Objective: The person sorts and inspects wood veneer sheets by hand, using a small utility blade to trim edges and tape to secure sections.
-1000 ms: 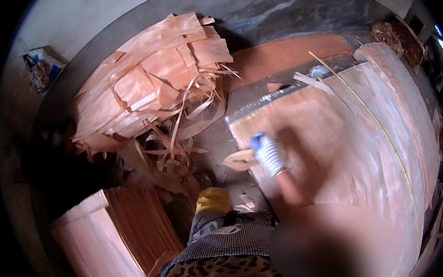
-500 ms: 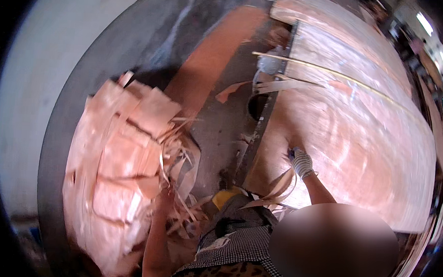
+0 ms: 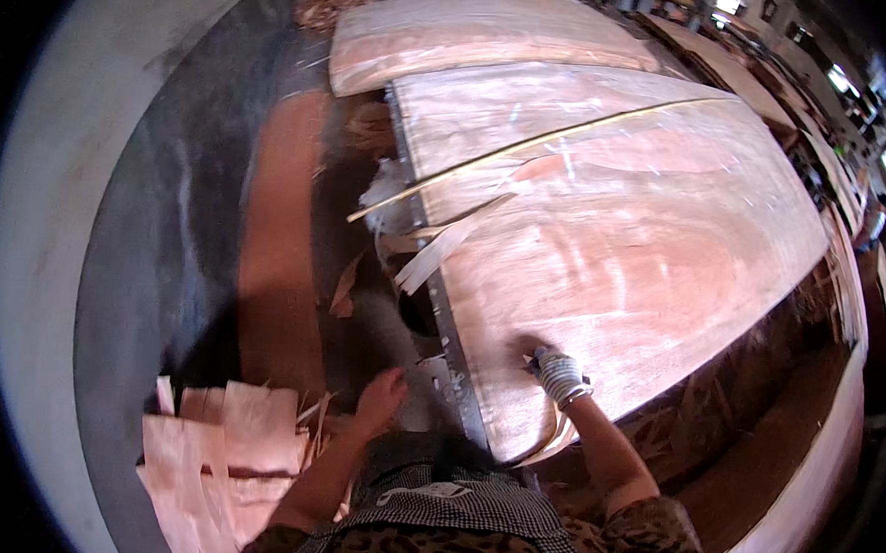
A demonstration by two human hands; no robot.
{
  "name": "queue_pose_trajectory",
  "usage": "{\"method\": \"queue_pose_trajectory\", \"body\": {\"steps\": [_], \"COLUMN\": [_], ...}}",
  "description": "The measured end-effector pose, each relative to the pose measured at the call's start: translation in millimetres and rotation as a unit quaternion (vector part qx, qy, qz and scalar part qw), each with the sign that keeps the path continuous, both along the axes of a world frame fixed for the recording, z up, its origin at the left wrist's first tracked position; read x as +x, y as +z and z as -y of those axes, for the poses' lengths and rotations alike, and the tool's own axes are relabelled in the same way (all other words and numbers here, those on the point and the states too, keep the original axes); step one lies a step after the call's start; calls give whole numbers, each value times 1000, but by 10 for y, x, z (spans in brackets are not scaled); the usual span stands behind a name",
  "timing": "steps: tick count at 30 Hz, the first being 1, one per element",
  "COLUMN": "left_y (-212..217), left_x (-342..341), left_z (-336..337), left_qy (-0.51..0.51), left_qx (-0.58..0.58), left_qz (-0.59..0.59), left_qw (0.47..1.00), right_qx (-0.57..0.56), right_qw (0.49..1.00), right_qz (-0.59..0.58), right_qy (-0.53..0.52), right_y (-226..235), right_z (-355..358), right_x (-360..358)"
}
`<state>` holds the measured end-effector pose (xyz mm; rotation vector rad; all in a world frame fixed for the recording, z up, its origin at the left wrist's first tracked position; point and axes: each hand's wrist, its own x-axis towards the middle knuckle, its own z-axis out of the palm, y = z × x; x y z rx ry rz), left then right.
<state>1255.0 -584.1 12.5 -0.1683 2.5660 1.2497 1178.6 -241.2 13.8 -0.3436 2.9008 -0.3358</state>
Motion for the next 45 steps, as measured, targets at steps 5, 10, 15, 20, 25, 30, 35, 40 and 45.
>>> {"method": "queue_pose_trajectory", "body": {"steps": [5, 10, 15, 20, 25, 30, 35, 40, 45], "left_y": [-90, 114, -9, -628, -743, 99, 741, 815, 242], "left_x": [-1671, -2671, -2721, -2803, -3521, -3749, -3584, -4355, -5648], "left_z": [221, 50, 365, 1157, 1928, 1525, 737, 912, 1493], "left_qy": [-37, -48, -104, 14, 275, -174, -643, -645, -657], "left_qx": [-163, -250, -190, 66, 291, 229, -1, -21, -47], "left_qz": [-253, -201, -236, -246, 223, 266, 77, -72, -115], "left_qw": [953, 946, 947, 967, 889, 920, 762, 761, 744], "right_qx": [-99, 97, 93, 58, -156, -571, -736, -658, -579], "right_qw": [974, 907, 875, 935, 934, 726, 446, 478, 594], "right_qz": [-12, 187, 373, 225, 30, 104, -63, -120, -104], "right_qy": [-203, -364, -294, -268, -320, -368, -505, -570, -549], "right_y": [307, 491, 499, 623, 685, 632, -98, 1099, 1272], "right_z": [193, 488, 1321, 2100, 2170, 2557, 2722, 2811, 3196], "right_x": [590, 1613, 1989, 1132, -148, -1441, -1986, -2252, -2526]}}
